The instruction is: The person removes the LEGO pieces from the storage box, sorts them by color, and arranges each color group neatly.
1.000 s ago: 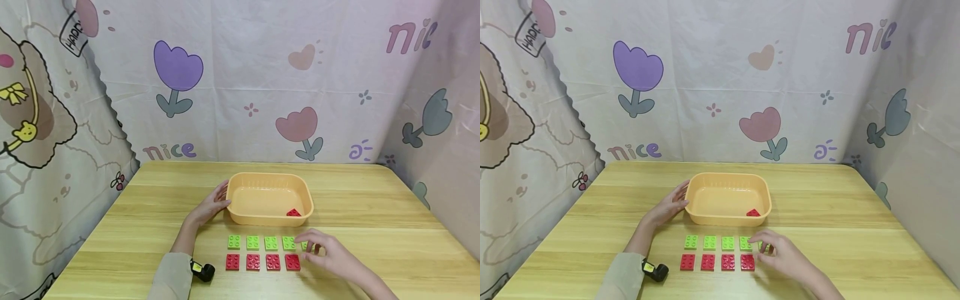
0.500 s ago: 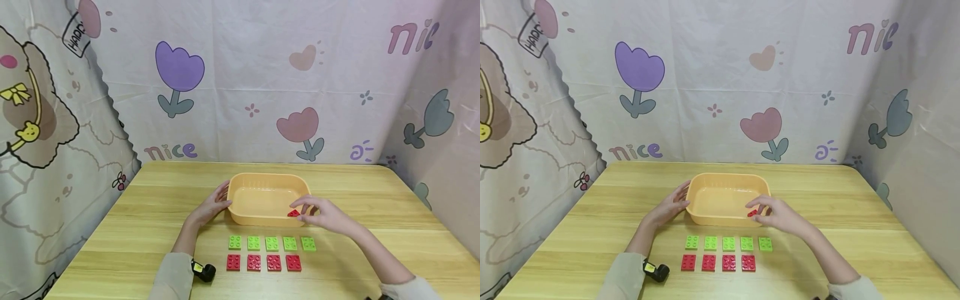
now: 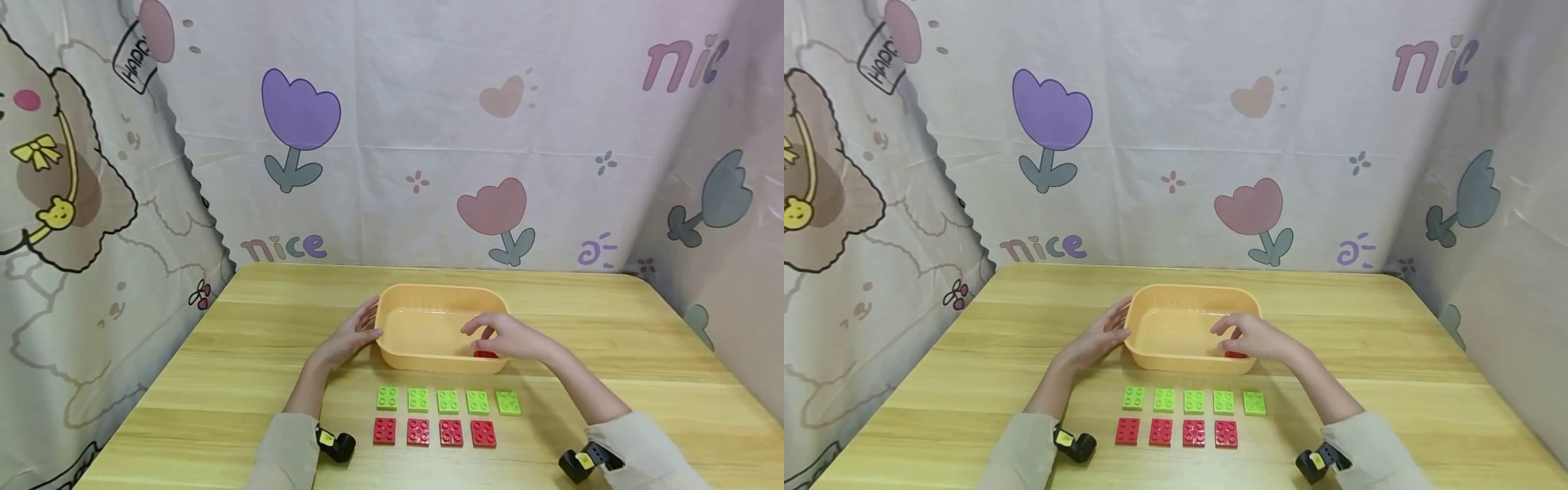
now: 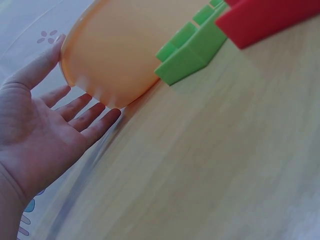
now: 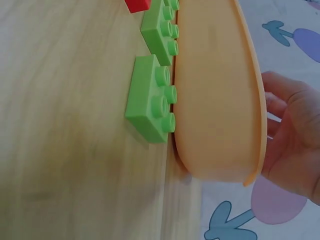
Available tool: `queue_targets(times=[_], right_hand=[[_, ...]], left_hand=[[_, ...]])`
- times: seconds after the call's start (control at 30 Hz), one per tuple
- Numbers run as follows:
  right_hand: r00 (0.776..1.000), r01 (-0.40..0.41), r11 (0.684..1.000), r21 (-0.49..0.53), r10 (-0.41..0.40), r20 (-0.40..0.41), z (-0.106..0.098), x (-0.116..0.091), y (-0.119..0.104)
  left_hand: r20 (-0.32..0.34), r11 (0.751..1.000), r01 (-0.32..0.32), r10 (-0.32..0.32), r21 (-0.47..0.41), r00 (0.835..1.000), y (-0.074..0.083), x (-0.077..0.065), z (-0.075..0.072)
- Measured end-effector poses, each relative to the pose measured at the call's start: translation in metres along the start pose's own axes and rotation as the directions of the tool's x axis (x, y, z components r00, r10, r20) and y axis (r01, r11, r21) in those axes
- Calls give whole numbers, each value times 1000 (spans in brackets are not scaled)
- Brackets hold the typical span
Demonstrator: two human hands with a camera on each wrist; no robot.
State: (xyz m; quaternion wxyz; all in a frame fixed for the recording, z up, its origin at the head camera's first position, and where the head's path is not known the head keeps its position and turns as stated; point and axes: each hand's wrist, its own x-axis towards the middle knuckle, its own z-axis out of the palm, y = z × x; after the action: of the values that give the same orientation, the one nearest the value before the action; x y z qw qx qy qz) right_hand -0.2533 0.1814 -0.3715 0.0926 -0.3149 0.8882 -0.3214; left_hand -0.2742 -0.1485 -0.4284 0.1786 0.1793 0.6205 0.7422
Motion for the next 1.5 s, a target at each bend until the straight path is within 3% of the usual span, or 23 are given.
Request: queue_targets(times=[0.33, 0.6, 0.73, 1.0, 1.23, 1.37, 1.5], right_hand=[[999, -1, 993, -116, 5, 35, 6, 9, -2], [998, -16, 992, -126, 24, 58, 4, 9, -3], [996, -5, 992, -124, 16, 85, 7, 12, -2], [999, 20, 999, 32, -21, 27, 14, 31, 4], [998, 67, 980, 185, -65, -16, 18, 46, 21], [999, 49, 980, 193, -51, 3, 14, 45, 23], [995, -31, 984, 173, 15, 96, 12, 43, 22]], left_hand=[[-5, 1000, 0, 0, 9, 1000, -1, 1, 1], [-28, 1000, 15, -14, 27, 1000, -2, 1, 0], [8, 1000, -8, 8, 23, 1000, -2, 0, -1], [20, 1000, -15, 15, 15, 1000, -1, -1, -1], [13, 1000, -20, 20, 14, 1000, -5, 1, -1], [17, 1000, -22, 22, 11, 1000, -6, 2, -2], [13, 1000, -21, 21, 3, 1000, -6, 2, -2]])
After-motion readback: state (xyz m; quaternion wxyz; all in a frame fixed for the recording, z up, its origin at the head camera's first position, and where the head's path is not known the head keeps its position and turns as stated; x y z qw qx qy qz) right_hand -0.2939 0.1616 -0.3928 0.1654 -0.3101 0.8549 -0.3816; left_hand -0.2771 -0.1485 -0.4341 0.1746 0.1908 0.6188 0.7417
